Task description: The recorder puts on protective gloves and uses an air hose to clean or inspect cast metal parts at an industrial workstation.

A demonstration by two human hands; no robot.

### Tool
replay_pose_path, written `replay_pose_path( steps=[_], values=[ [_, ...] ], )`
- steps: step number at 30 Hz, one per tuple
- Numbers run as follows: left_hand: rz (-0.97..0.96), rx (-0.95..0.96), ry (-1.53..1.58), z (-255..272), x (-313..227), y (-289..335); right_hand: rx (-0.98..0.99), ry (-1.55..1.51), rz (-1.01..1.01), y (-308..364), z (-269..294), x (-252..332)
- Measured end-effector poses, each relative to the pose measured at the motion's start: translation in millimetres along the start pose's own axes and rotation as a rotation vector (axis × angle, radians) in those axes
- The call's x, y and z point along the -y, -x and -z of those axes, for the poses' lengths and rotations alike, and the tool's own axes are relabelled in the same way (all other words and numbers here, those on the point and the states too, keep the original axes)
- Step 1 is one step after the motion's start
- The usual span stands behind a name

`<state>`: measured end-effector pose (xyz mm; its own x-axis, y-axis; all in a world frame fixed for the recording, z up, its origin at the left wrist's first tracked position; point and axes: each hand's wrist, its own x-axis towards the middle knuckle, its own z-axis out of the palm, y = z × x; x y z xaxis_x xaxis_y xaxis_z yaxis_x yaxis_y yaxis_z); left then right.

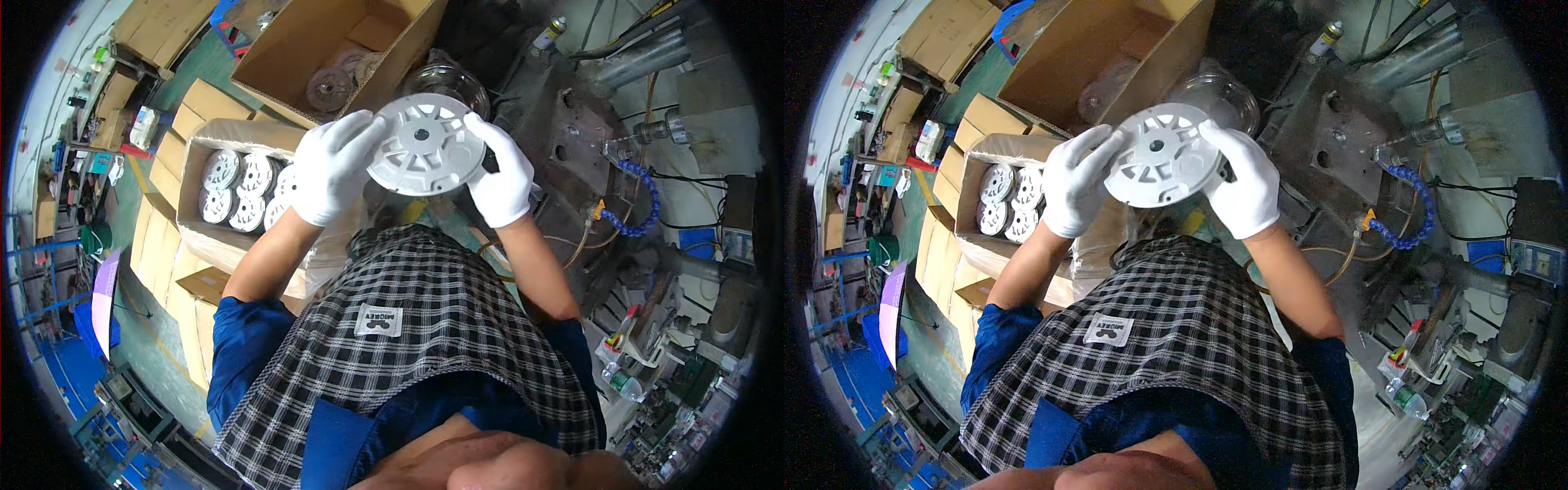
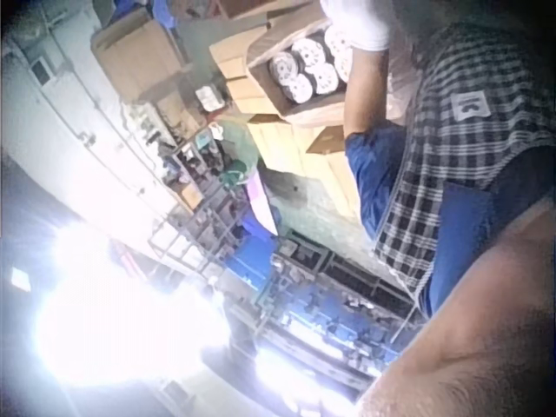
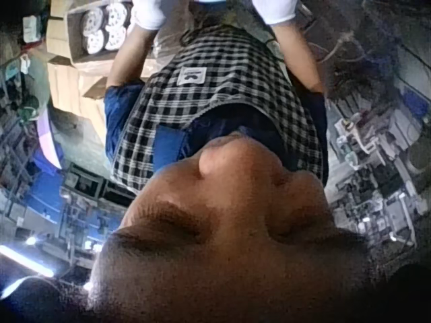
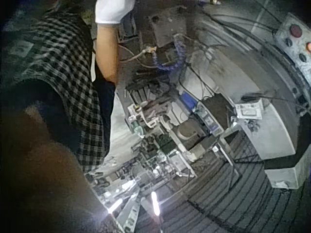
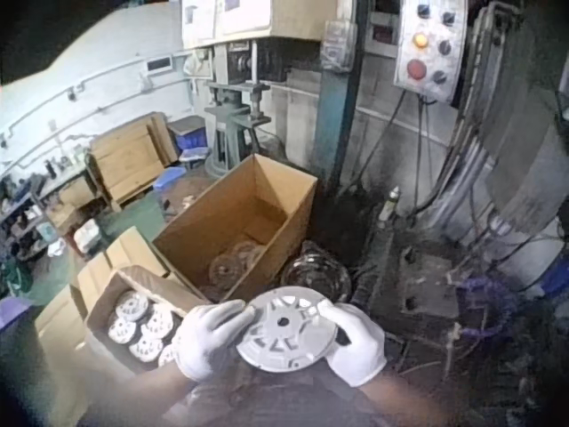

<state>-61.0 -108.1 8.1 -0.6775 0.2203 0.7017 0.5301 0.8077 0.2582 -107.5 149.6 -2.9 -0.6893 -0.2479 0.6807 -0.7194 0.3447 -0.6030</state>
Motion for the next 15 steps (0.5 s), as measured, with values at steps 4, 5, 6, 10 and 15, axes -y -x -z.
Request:
replay_pose_path(
  steps=[4, 5, 6, 10, 15],
  values=[
    [0.004, -0.108, 0.026, -2.3, -4.3, -3.9, -0.033, 0.048, 0.101, 4.3, 2.5, 0.8],
    [0.01, -0.109, 0.027, -2.4, -4.7, -4.6, -0.037, 0.05, 0.108, 4.7, 3.2, 0.1],
    [0.011, -0.106, 0.033, -2.4, -4.8, -4.9, -0.048, 0.049, 0.121, 5.2, 3.8, -0.5],
    [0.034, -0.062, 0.064, -2.1, -4.3, -2.2, -0.07, 0.079, 0.155, 7.9, 6.1, -1.0],
    [0.094, -0.086, 0.083, -6.8, -1.2, 4.9, -0.095, 0.092, 0.148, 12.9, 8.5, 1.7]
  ],
)
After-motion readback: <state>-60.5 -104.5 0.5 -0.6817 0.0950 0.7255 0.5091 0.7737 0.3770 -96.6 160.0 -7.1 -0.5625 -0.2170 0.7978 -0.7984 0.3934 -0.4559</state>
